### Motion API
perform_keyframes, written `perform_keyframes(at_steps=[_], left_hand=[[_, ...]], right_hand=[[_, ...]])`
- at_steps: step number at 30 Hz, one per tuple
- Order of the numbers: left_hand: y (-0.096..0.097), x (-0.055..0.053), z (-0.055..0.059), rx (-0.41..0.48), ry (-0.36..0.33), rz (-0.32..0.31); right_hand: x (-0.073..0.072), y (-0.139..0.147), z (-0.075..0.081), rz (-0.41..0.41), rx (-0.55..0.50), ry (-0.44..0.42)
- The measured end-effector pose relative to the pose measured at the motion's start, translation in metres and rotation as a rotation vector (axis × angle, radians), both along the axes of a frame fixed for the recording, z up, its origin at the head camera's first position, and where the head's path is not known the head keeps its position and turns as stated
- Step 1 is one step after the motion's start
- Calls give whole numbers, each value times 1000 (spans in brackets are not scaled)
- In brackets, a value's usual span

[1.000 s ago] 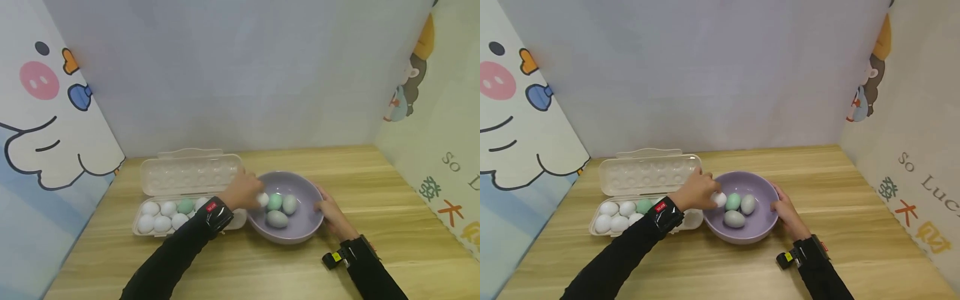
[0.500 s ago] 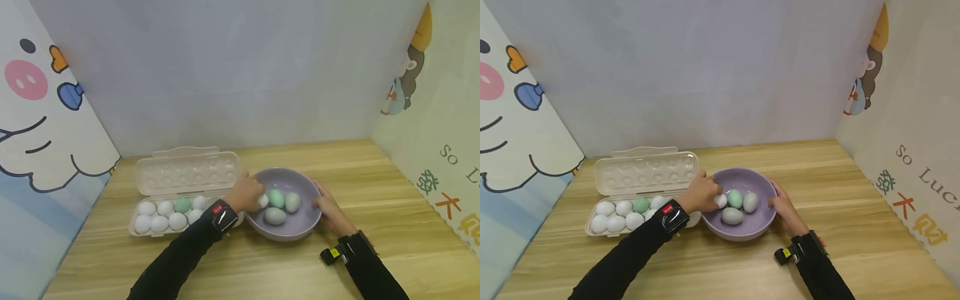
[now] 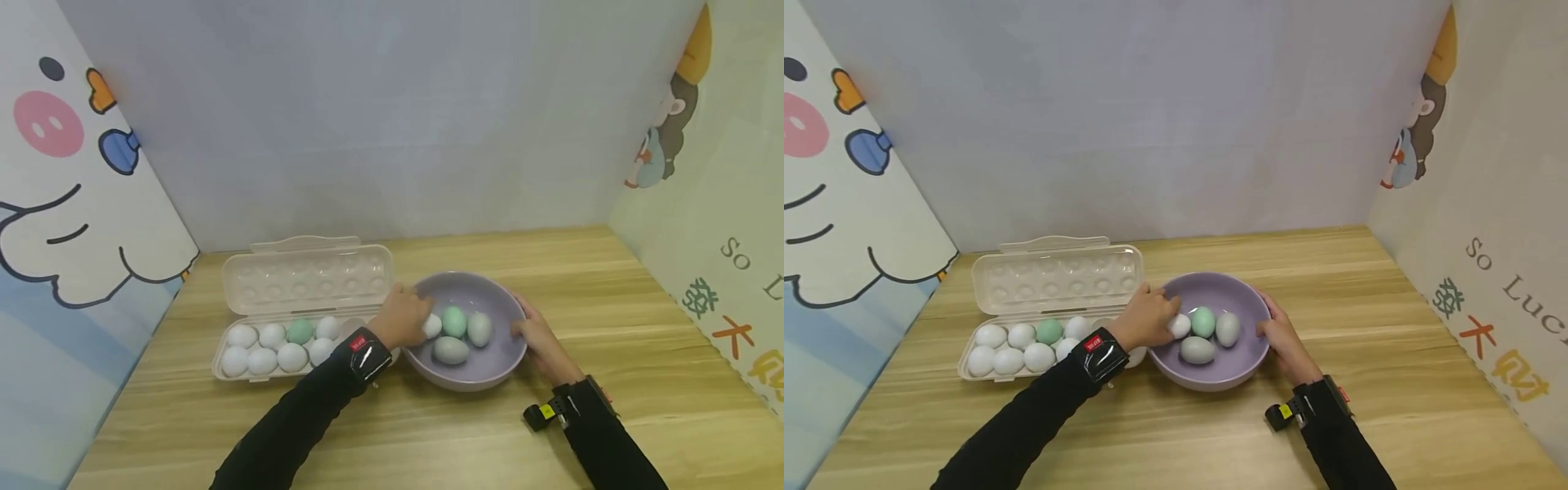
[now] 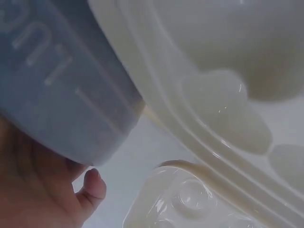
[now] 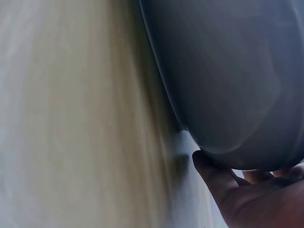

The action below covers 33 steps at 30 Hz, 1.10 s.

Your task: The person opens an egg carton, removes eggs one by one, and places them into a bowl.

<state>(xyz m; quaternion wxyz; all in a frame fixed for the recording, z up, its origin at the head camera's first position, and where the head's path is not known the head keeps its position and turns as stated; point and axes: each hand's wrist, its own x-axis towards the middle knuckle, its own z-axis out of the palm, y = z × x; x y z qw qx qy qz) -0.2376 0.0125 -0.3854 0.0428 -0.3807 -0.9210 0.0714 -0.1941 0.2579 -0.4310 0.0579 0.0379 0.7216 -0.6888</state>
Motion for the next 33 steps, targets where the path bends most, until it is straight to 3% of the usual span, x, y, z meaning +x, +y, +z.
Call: perform_keyframes(at_steps=[3, 6, 10, 13, 16, 21, 24, 33], left_hand=[[-4, 1, 5, 14, -15, -8], [-18, 1, 14, 84, -53, 2], [-55, 0, 28, 214, -83, 59], [-89, -2, 32, 257, -69, 96], [-118, -4, 27, 256, -66, 109], [-145, -4, 14, 297, -177, 169], [-152, -6, 6, 323, -229, 197], [-150, -13, -4, 303, -258, 274]], right_hand=[[1, -2, -2, -6, 0, -7], [2, -2, -4, -8, 1, -19], [3, -1, -3, -3, -7, -20], [4, 3, -2, -2, -7, -5], [4, 6, 1, -9, 0, -3], [4, 6, 4, -3, 15, -19], [3, 4, 4, 6, 9, -14], [2, -2, 3, 21, -15, -9]])
